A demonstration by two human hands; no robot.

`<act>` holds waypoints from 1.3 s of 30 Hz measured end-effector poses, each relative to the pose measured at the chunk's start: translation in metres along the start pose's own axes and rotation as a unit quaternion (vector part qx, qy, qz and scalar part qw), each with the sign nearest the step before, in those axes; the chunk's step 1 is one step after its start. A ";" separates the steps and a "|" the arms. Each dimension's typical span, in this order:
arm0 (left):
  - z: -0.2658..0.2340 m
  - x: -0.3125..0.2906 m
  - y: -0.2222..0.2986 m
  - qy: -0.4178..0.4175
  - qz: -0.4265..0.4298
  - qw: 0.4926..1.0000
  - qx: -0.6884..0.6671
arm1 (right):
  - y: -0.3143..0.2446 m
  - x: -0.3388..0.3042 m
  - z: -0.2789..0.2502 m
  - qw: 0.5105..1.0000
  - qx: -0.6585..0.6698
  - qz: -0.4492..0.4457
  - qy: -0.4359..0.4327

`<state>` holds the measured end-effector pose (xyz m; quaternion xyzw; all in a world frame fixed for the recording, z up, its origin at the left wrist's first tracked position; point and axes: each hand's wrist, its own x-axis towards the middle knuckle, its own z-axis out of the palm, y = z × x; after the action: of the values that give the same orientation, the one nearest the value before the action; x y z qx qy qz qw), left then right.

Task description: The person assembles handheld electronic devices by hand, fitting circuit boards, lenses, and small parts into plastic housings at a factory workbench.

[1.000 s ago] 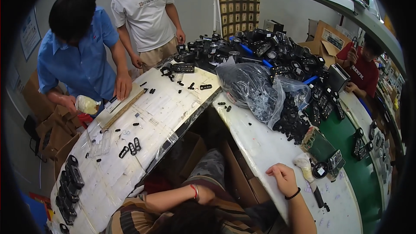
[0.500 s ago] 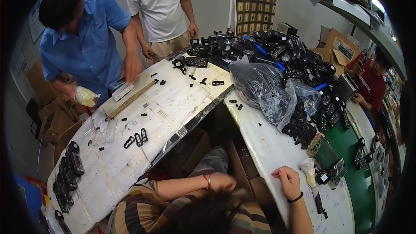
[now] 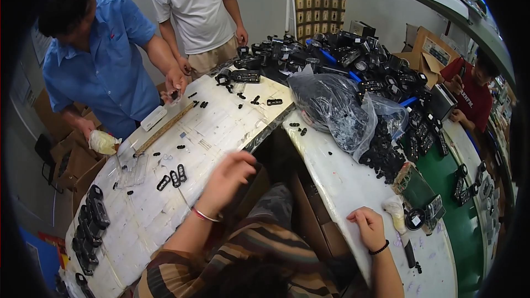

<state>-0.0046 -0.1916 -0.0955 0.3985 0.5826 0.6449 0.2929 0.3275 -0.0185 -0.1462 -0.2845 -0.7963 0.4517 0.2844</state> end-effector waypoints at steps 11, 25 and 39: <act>-0.066 0.036 -0.026 0.243 -0.160 0.909 -0.298 | -0.002 -0.001 0.002 1.000 -0.003 -0.002 0.003; -0.104 0.065 -0.056 0.294 -0.174 0.891 -0.299 | 0.001 -0.001 0.000 1.000 -0.017 -0.018 -0.009; 0.161 -0.007 -0.046 -0.308 -0.207 0.878 -0.304 | -0.006 0.005 -0.003 0.929 0.360 -0.015 -0.087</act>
<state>0.1330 -0.1073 -0.1411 0.3386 0.3075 0.5600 0.6908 0.3254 -0.0159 -0.1391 -0.1111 -0.6063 0.7265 0.3037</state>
